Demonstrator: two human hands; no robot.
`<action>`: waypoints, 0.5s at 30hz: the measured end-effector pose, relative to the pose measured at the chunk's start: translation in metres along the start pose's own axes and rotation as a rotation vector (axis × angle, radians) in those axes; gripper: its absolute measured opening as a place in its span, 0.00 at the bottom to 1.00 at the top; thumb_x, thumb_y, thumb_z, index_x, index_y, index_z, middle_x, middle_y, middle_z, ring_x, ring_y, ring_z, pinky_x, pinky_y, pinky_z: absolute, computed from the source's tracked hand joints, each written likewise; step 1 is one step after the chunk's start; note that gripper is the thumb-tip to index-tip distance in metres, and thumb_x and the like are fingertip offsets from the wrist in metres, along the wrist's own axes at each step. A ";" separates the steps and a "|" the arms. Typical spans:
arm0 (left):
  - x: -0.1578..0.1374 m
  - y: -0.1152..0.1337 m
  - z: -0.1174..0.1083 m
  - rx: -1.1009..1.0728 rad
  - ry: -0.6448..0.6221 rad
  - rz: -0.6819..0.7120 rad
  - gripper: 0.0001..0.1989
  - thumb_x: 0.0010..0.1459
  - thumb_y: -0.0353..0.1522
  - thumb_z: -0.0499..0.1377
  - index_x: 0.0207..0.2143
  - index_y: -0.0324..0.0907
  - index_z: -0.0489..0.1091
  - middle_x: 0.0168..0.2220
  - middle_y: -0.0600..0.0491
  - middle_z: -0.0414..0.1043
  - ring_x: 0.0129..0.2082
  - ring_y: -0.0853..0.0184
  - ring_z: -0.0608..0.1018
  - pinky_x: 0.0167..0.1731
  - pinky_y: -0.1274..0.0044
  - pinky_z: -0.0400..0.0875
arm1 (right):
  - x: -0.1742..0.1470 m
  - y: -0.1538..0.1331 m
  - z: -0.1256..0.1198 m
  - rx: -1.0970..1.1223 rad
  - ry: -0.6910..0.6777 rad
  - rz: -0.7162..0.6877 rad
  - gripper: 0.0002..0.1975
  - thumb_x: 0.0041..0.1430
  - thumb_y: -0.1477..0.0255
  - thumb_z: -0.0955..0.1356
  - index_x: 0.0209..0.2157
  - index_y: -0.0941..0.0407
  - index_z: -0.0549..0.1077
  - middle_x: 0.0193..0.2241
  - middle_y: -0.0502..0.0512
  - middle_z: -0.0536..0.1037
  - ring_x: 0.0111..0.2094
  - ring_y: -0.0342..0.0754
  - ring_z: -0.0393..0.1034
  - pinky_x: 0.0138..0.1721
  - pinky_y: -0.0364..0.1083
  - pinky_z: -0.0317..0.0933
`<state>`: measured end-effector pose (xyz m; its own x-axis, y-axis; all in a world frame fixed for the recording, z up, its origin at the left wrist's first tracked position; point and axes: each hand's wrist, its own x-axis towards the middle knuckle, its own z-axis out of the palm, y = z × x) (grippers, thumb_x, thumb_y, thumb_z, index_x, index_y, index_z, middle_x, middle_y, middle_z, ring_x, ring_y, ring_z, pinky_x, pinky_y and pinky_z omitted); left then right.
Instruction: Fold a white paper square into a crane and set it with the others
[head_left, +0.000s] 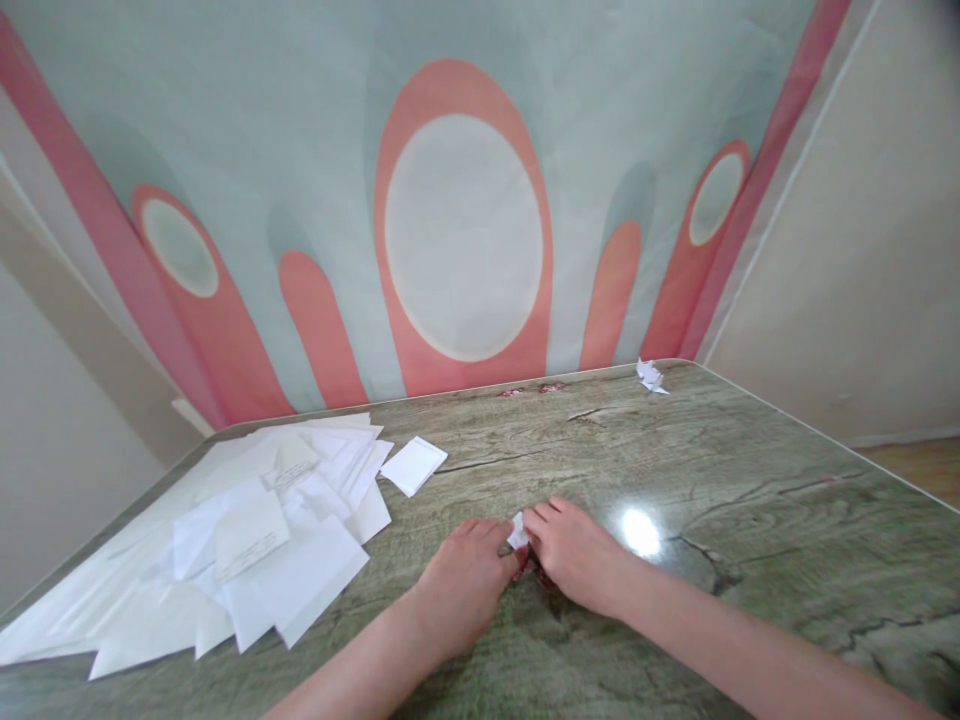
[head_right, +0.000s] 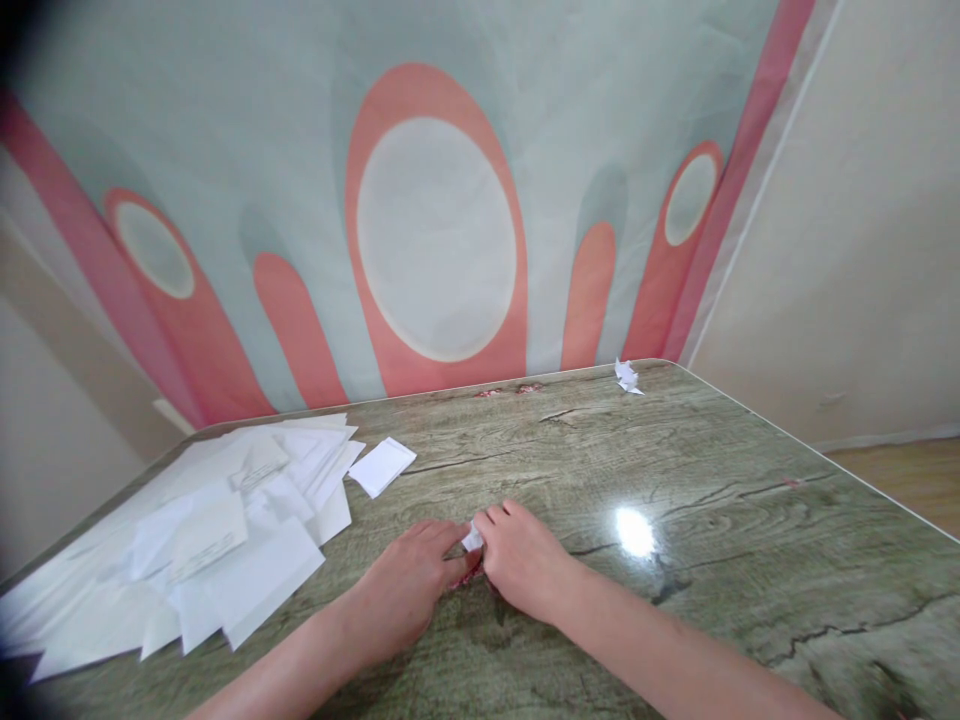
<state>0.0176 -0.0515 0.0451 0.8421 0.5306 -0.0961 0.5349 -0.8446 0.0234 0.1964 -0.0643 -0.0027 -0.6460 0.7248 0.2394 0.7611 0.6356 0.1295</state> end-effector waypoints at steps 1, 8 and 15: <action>0.000 0.000 0.000 -0.006 0.000 -0.002 0.13 0.54 0.26 0.53 0.42 0.42 0.68 0.46 0.47 0.67 0.45 0.59 0.69 0.46 0.68 0.63 | 0.000 -0.002 -0.001 0.016 -0.008 -0.019 0.08 0.55 0.79 0.63 0.28 0.60 0.73 0.31 0.58 0.70 0.34 0.50 0.61 0.34 0.50 0.52; 0.005 -0.002 0.001 -0.041 0.056 0.014 0.08 0.56 0.28 0.51 0.38 0.42 0.67 0.39 0.49 0.71 0.39 0.61 0.72 0.41 0.71 0.65 | -0.002 0.017 0.003 0.343 0.073 0.084 0.13 0.51 0.80 0.64 0.37 0.53 0.74 0.36 0.53 0.71 0.39 0.48 0.62 0.40 0.48 0.55; 0.014 -0.031 0.023 -0.280 0.221 -0.013 0.09 0.59 0.32 0.51 0.35 0.45 0.71 0.33 0.53 0.75 0.36 0.66 0.74 0.39 0.77 0.65 | -0.002 0.026 0.015 0.461 0.154 0.029 0.09 0.56 0.76 0.64 0.38 0.54 0.74 0.37 0.53 0.74 0.39 0.47 0.65 0.41 0.47 0.58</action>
<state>0.0110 -0.0194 0.0201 0.8134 0.5695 0.1187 0.5178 -0.8017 0.2986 0.2165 -0.0455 -0.0139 -0.5820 0.7185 0.3807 0.6512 0.6923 -0.3110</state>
